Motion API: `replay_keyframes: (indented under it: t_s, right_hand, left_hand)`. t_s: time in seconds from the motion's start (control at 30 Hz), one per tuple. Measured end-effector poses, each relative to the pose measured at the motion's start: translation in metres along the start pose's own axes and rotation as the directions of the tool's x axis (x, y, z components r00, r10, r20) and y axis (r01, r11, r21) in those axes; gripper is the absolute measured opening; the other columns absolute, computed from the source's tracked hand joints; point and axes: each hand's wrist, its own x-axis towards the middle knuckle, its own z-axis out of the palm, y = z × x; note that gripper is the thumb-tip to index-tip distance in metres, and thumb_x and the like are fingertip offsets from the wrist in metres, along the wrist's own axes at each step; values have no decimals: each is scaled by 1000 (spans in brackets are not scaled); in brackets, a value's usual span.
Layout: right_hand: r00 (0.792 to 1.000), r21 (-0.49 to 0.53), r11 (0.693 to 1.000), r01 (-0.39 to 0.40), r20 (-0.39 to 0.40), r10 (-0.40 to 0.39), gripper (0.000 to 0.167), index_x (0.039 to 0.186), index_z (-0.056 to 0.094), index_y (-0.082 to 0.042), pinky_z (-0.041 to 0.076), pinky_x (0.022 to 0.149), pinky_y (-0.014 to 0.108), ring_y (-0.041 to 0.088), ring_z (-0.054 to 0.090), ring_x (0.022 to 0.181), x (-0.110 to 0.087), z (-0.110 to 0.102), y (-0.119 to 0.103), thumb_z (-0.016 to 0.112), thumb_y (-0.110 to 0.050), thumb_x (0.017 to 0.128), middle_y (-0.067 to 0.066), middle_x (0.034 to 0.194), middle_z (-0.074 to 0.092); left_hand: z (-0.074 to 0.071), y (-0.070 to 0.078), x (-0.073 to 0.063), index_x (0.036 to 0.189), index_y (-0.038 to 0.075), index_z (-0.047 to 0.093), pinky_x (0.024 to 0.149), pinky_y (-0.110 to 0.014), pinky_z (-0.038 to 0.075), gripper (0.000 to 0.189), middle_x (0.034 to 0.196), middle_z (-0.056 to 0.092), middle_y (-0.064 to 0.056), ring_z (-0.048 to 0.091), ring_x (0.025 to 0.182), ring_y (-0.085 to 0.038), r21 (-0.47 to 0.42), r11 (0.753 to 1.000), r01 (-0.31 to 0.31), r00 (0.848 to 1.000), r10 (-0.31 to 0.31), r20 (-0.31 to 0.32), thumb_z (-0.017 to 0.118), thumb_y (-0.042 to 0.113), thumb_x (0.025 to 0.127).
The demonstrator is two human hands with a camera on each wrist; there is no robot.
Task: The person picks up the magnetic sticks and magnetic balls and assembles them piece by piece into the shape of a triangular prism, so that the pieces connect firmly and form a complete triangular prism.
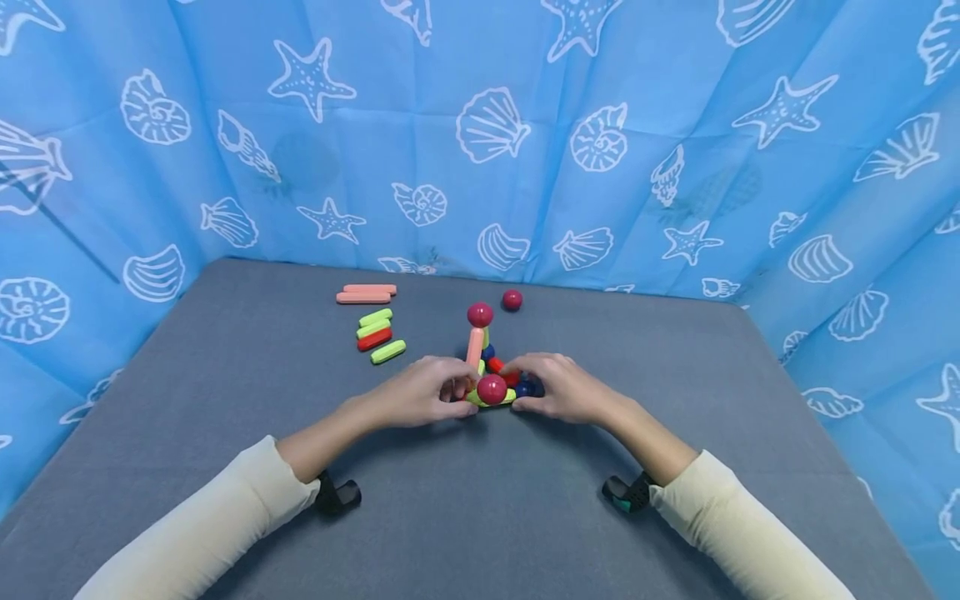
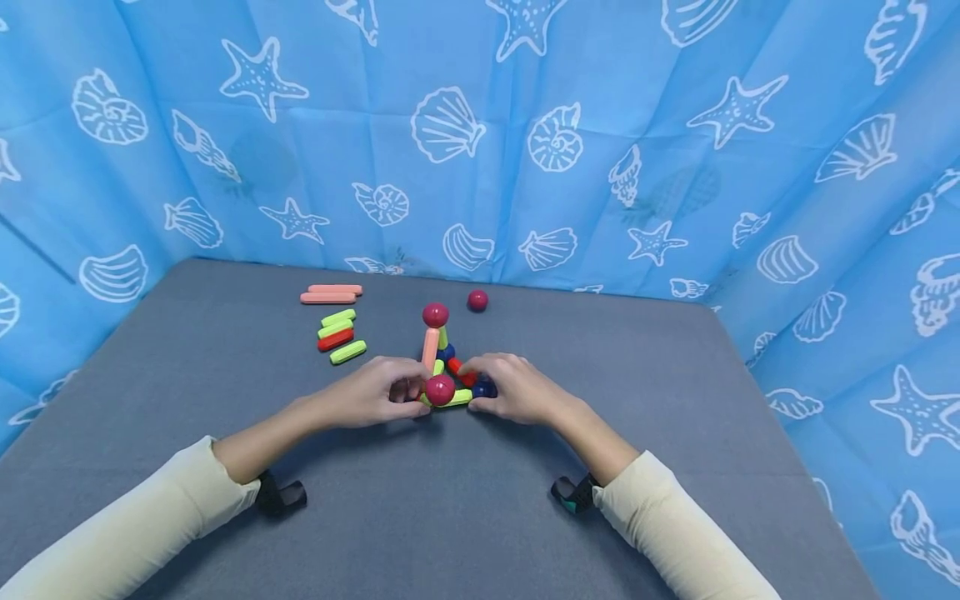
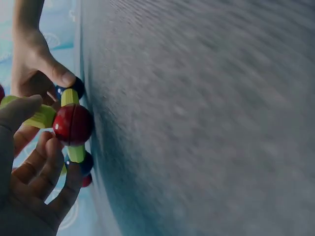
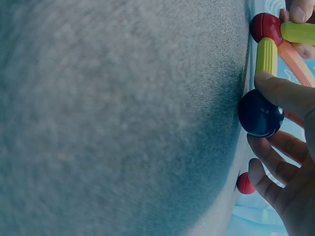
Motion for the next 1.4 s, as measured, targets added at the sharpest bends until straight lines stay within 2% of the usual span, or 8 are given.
replay_keyframes:
  t_s: [0.43,0.6,0.7,0.8,0.9,1.2,1.3,1.4]
  right_hand:
    - [1000,117,993,-1,1,1,47,127,65,-6,52,92,42,18,61,101,-2,0,7,80,-19,85,7,123,67]
    - [1000,177,984,-16,15,13,46,127,66,-8,53,86,37,16,59,94,-3,-1,10,80,-20,85,4,121,67]
    - [999,193,981,-28,24,24,45,128,65,-9,53,85,36,16,58,95,-4,-2,12,78,-20,86,3,121,67]
    - [999,202,979,-37,32,32,45,129,65,-9,52,85,36,17,58,96,-5,-2,13,78,-20,87,4,122,66]
    - [999,206,978,-39,37,32,45,129,65,-8,53,85,35,17,58,96,-4,-1,13,77,-20,87,4,122,65]
    - [999,215,976,-29,23,24,44,127,65,-6,53,83,35,17,58,93,-5,-2,12,78,-19,87,5,118,66]
    - [1000,217,976,-22,22,18,45,128,65,-6,53,82,36,18,58,93,-6,-2,12,78,-20,87,7,118,66]
    - [999,221,975,-31,28,25,45,128,65,-6,52,82,37,18,58,93,-6,-3,11,78,-21,87,7,119,66]
  left_hand:
    - [-7,-13,-10,133,12,59,88,-33,52,43,117,66,1,61,99,-13,-191,980,51,998,-44,44,71,17,93]
    - [-23,-16,-14,127,10,62,81,-32,55,40,111,67,-3,63,90,-13,-138,987,87,996,-82,45,75,17,90]
    - [-39,-26,-19,118,6,66,78,-33,55,32,104,69,-6,64,88,-14,-91,986,139,988,-145,-61,75,12,89]
    - [-51,-42,-27,113,1,68,74,-34,53,27,100,69,-9,63,86,-16,-52,976,212,955,-218,-202,75,7,88]
    - [-59,-55,-37,111,-2,68,71,-35,53,29,95,69,-10,63,81,-18,-18,959,281,924,-276,-264,77,4,85]
    - [-60,-64,-36,120,-1,66,76,-42,55,39,97,71,-10,67,86,-21,123,916,381,917,-358,-179,78,9,85]
    - [-57,-60,-31,127,-2,62,73,-40,56,44,98,72,-12,69,86,-21,15,919,394,905,-385,-180,76,9,87]
    - [-56,-54,-25,134,-1,56,74,-39,57,48,101,73,-13,70,88,-22,-228,888,399,884,-438,-161,73,12,90]
